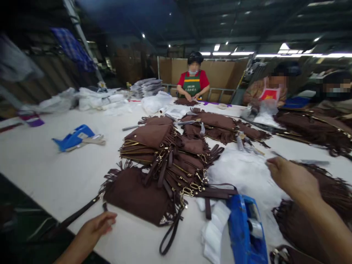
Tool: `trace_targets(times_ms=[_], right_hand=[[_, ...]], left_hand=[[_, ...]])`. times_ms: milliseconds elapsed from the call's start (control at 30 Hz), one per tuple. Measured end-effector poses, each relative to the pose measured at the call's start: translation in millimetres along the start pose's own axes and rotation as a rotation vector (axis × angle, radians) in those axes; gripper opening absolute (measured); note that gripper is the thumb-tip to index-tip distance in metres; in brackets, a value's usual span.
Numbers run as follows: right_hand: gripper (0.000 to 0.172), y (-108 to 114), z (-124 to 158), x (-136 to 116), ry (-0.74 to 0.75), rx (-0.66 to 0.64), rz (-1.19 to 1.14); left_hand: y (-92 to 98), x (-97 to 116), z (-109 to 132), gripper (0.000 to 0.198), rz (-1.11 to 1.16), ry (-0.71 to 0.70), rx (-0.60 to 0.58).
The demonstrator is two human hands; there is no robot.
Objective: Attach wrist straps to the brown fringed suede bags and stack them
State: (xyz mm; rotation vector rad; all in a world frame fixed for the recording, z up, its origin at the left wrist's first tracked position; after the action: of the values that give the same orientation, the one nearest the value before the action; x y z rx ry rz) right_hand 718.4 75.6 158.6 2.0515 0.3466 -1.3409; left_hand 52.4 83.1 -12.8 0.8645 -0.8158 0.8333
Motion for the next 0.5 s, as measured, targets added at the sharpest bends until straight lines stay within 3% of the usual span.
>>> trace_targets(times_ms=[33, 100, 167, 233, 300, 367, 433, 500], right_hand=[[0.013, -29.2, 18.4, -23.5, 0.053, -0.186, 0.099], [0.006, -97.3, 82.8, -71.1, 0.24, -0.564, 0.306], [0.007, -165.9, 170.1, -105.5, 0.414, -0.833, 0.392], [0.013, -230.7, 260.8, -119.1, 0.565, -1.051, 0.511], [0.016, -280.2, 331.6, -114.8, 0.676, -1.119, 0.656], [0.025, -313.5, 375.3, -99.3, 0.749, -1.106, 0.871], [0.027, -328.9, 394.5, -86.5, 0.804, -1.046, 1.01], [0.026, -329.5, 399.9, -80.1, 0.836, -1.015, 1.056]], left_hand=[[8.7, 3.6, 0.8, 0.03, -0.105, -0.069, 0.033], [20.4, 16.9, -0.7, 0.028, -0.372, -0.233, 0.121], [22.0, 28.4, -4.5, 0.032, -0.634, -0.397, 0.17], [20.3, 29.6, -12.1, 0.039, -0.82, -0.484, 0.183], [21.6, 24.4, -22.7, 0.041, -0.925, -0.495, 0.194], [25.1, 20.1, -31.4, 0.04, -0.97, -0.498, 0.212], [27.7, 18.9, -34.4, 0.039, -0.991, -0.519, 0.212], [29.2, 18.5, -30.1, 0.04, -0.984, -0.543, 0.195]])
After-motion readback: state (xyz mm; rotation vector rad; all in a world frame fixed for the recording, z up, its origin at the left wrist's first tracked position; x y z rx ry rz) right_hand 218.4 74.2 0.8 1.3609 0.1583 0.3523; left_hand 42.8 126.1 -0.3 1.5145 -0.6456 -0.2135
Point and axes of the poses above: each hand's wrist, its own z-axis away from the middle knuckle, its own y-axis out of the back of the hand, x = y × z, the point moved 6 cm from there along -z, towards the middle knuckle, and after that the axes turned 13 degrees about -x, right-handed, at the moved point
